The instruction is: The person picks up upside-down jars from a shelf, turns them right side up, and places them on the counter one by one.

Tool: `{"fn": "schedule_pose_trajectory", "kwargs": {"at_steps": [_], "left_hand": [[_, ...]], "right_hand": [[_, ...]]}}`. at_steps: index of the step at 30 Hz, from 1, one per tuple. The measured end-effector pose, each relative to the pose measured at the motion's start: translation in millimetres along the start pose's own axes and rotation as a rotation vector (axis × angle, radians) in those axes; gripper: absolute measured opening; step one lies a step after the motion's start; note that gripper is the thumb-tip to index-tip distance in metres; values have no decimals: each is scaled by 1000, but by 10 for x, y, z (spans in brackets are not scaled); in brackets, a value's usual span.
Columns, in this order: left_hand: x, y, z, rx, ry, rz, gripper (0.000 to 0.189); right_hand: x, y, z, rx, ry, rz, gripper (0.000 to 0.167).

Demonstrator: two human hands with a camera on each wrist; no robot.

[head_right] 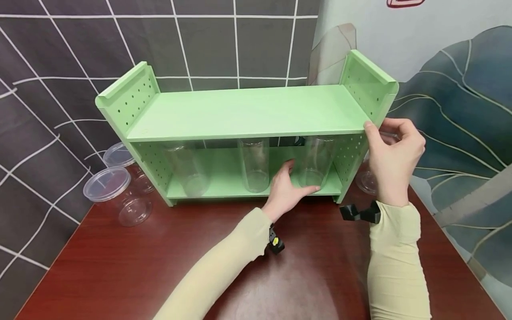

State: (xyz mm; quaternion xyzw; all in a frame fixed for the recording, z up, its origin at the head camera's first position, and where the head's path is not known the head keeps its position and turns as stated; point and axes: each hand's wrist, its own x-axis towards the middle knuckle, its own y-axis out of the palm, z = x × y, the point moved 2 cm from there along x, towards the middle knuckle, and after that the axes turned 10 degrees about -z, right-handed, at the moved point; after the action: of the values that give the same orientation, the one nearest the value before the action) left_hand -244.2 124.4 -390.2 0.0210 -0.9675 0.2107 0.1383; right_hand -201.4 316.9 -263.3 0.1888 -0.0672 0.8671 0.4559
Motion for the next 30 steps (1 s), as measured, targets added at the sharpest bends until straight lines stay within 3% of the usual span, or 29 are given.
{"fn": "schedule_pose_trajectory", "kwargs": {"at_steps": [7,15,30], "left_hand": [[98,139,58,66,-5,24,94],[128,178,51,102,55,33,85],[-153,-166,127,-112,114,103,77]], "right_hand": [[2,-18,-11,38,14,-7,24],[9,-16,-20,43,8,-6,25],[-13,-10,-5,86,28,0,24]]}}
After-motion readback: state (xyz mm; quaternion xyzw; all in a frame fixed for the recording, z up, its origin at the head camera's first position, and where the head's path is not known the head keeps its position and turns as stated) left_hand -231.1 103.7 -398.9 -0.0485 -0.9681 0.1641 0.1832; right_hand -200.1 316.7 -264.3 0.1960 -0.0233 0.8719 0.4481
